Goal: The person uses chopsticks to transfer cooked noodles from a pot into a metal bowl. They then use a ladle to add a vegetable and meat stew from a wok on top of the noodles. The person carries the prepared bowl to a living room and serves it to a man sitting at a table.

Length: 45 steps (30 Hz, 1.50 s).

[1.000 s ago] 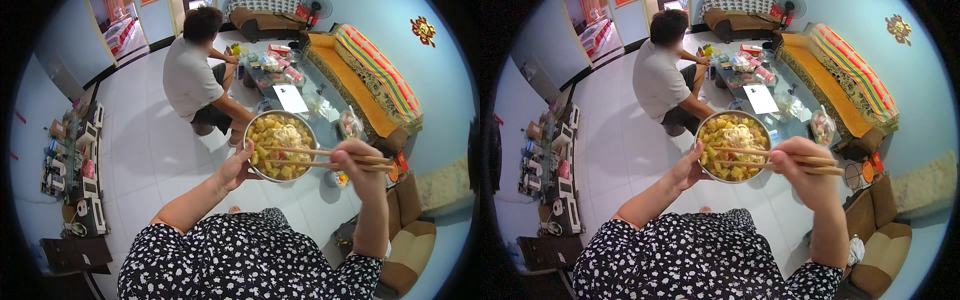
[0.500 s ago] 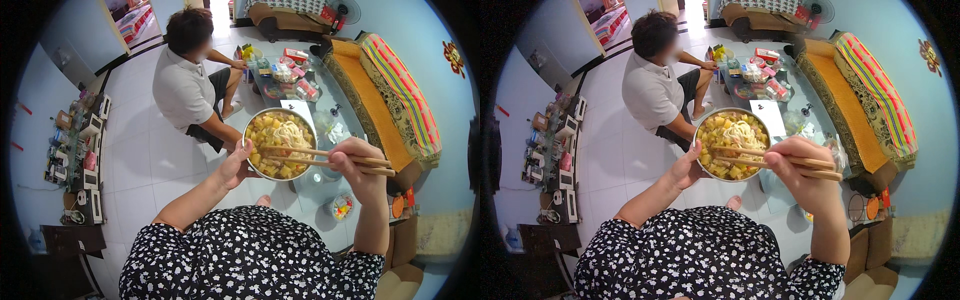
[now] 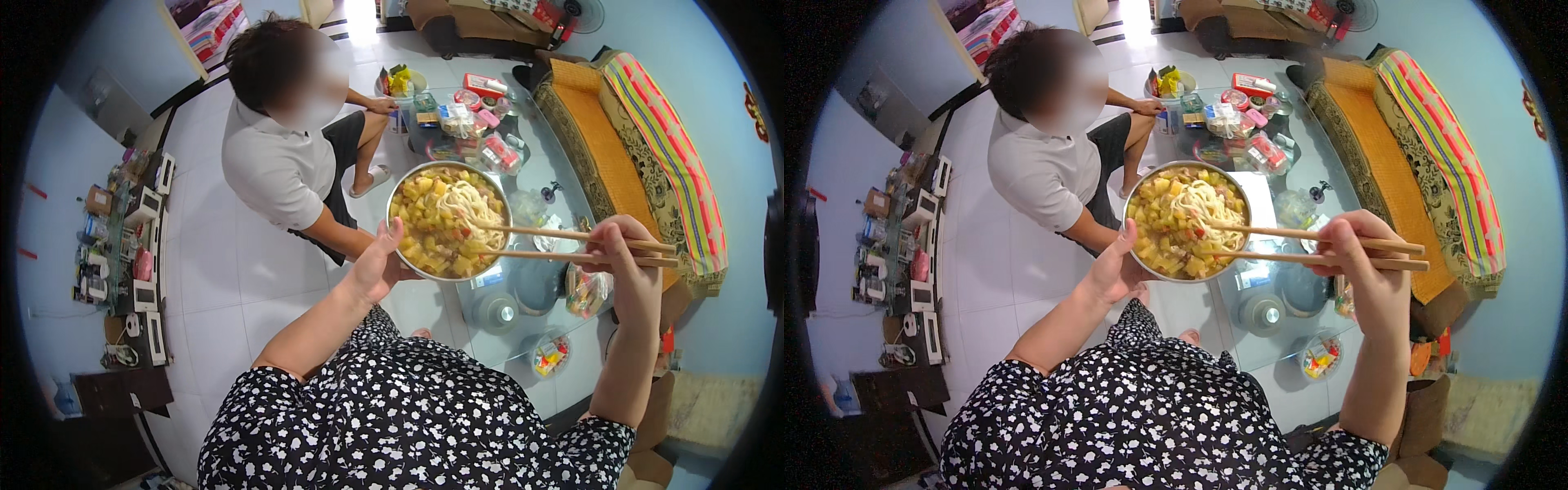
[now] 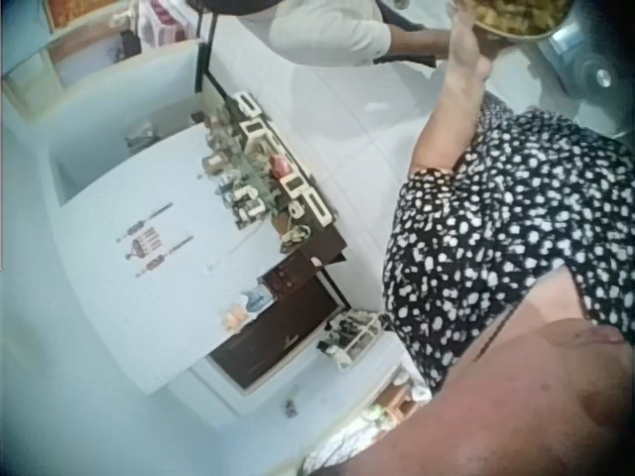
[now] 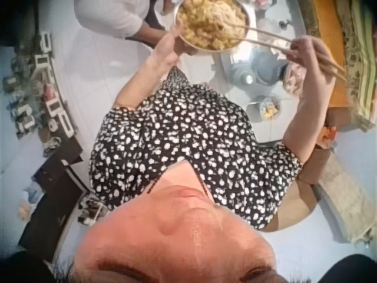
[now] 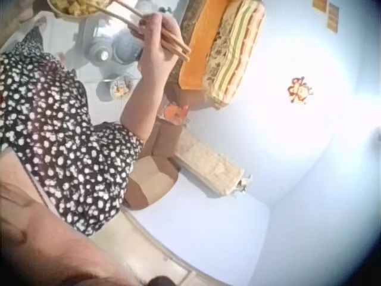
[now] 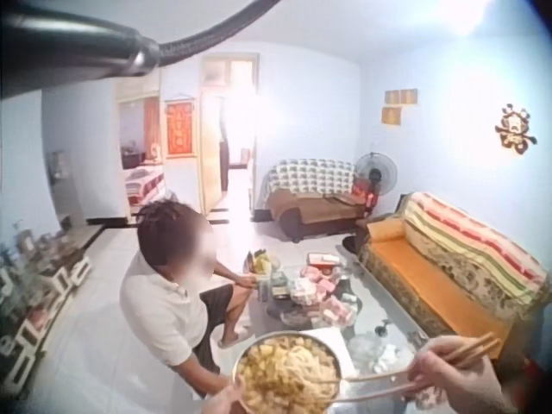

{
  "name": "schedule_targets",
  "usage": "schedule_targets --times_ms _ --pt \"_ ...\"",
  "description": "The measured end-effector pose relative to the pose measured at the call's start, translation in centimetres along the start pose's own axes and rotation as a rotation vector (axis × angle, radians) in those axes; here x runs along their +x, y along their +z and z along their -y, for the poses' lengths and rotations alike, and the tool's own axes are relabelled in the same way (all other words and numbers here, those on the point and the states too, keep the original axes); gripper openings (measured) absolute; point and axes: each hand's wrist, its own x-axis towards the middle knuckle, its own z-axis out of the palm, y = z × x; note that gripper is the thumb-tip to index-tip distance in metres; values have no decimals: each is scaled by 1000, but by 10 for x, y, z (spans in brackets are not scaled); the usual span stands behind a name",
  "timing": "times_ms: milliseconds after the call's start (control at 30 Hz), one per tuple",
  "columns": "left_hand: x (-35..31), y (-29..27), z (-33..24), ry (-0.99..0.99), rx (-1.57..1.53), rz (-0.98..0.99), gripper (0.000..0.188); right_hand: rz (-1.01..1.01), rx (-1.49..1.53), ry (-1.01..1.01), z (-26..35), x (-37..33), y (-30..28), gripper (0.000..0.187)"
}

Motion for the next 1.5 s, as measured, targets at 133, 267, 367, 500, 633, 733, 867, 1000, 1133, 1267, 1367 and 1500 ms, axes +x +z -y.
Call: schedule_targets --times_ms 133,267,367,500,633,733,867,1000,1133,1267,1367,1500 --pt "31 -12 -21 24 61 -42 66 -95 -5 202 -18 16 -2 26" --pt "56 -16 -40 55 108 -51 67 -116 59 352 -45 36 27 27" --pt "72 -21 -53 2 89 -42 66 -153 176 449 -70 54 44 33" --pt "89 -37 -71 -41 98 -20 66 -166 261 474 -75 73 40 35" --pt "105 -46 -89 -44 113 7 65 -203 236 420 -55 97 24 34" --pt "117 -52 -96 -44 131 13 65 -204 159 425 -49 111 34 33" --pt "115 -50 -103 -35 173 -18 67 -99 53 450 -51 122 65 34" --pt "117 -43 -107 -63 182 -44 70 -251 282 525 -98 118 80 39" --pt "115 -53 -105 -63 228 -67 76 -354 558 590 -140 105 86 38" --pt "115 -67 -100 -66 185 -59 79 -419 682 617 -154 101 89 36" --pt "116 -66 -102 -90 176 -51 77 -466 648 583 -141 107 90 36" --pt "111 -66 -104 -101 160 -22 73 -324 527 398 -111 113 86 37"
